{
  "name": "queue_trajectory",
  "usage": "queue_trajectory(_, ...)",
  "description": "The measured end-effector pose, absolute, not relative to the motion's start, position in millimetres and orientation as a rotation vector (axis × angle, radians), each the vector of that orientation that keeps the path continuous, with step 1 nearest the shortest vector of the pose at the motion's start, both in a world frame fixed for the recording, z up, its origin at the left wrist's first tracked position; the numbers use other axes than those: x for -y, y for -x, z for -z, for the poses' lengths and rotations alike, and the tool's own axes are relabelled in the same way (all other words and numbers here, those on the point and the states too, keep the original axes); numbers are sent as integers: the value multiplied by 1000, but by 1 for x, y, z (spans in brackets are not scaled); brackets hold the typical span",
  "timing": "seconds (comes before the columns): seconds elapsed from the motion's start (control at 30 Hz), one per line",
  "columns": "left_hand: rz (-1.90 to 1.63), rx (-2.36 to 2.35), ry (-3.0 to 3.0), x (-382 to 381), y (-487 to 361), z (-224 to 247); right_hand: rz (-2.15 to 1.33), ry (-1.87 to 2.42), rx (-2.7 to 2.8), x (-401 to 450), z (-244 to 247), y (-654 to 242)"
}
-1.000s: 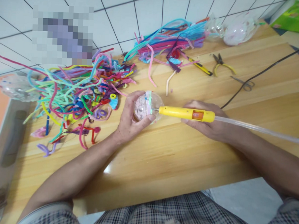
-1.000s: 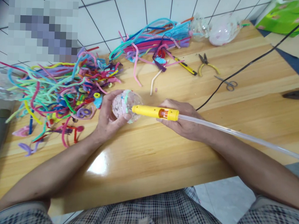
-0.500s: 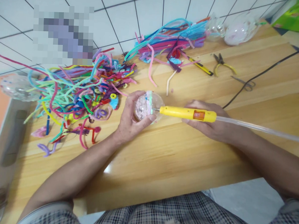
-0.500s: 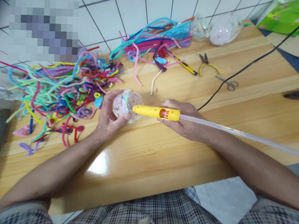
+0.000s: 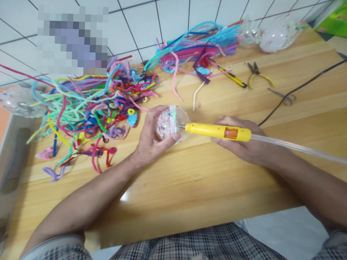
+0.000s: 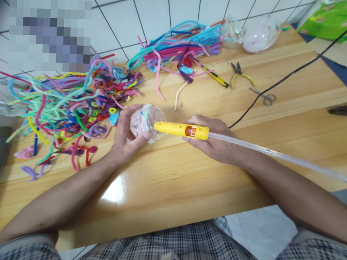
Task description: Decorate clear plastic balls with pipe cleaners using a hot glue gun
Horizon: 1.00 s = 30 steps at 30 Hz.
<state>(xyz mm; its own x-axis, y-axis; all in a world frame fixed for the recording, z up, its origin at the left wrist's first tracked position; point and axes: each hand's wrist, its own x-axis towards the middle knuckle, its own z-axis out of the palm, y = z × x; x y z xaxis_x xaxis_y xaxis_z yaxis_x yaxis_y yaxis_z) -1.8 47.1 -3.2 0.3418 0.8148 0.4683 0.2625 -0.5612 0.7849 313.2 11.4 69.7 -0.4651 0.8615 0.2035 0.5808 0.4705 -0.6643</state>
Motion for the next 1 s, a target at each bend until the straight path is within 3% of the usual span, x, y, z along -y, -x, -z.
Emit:
queue_trajectory(0.73,-1225,-950,-2050,-49,2,7,-772,1197,2184,-13,-75,-318)
queue_trajectory(1.0,-1248,-1007,-2062,-54,6,13,-618,1524,1591,-57,-75,-390)
